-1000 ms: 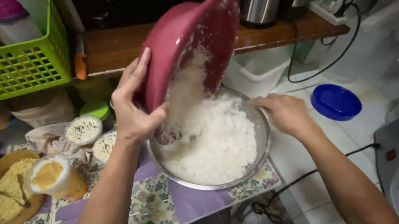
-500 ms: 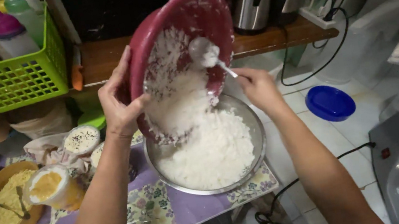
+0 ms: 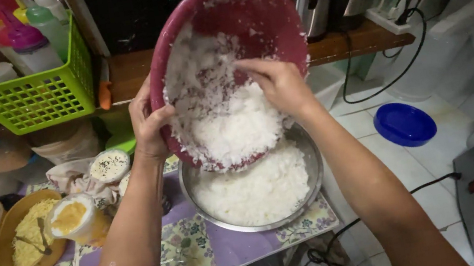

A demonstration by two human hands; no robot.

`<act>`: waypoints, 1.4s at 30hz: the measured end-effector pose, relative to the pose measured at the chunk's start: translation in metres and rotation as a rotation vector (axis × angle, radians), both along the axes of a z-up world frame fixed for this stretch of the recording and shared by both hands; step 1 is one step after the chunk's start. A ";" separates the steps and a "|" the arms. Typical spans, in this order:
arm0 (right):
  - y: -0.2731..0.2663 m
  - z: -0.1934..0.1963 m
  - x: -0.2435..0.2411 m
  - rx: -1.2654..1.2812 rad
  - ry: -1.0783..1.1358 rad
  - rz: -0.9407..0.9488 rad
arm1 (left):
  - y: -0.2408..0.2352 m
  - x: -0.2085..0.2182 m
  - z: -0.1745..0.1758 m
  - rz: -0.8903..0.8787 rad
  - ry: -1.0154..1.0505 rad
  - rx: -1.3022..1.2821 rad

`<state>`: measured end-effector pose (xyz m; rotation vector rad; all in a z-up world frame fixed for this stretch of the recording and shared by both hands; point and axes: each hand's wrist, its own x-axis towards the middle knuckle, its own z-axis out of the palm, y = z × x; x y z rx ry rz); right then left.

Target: Scraping rice from an ice shaver and then cleaning kitchen tools in a sink.

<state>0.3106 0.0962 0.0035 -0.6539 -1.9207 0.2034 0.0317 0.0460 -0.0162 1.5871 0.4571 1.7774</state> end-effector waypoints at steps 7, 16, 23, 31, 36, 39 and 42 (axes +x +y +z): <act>-0.033 0.021 0.008 0.102 -0.734 -0.296 | 0.002 0.011 0.009 -0.041 0.040 0.034; -0.019 -0.026 0.077 0.323 -0.798 -0.303 | 0.003 0.009 0.006 -0.083 0.052 0.019; -0.008 -0.003 0.072 0.077 -0.063 -0.220 | 0.001 0.018 0.014 -0.077 0.107 -0.027; -0.002 -0.018 0.039 0.020 -0.252 -0.074 | 0.006 0.027 0.011 -0.157 0.023 -0.056; -0.013 0.001 0.053 -0.019 -0.428 -0.106 | 0.004 0.021 0.005 -0.037 0.109 -0.036; 0.000 0.002 0.059 0.003 -0.252 -0.041 | 0.011 0.015 -0.001 -0.031 0.134 0.000; 0.000 -0.004 0.055 0.026 -0.132 0.023 | 0.020 0.017 -0.009 -0.076 0.106 -0.050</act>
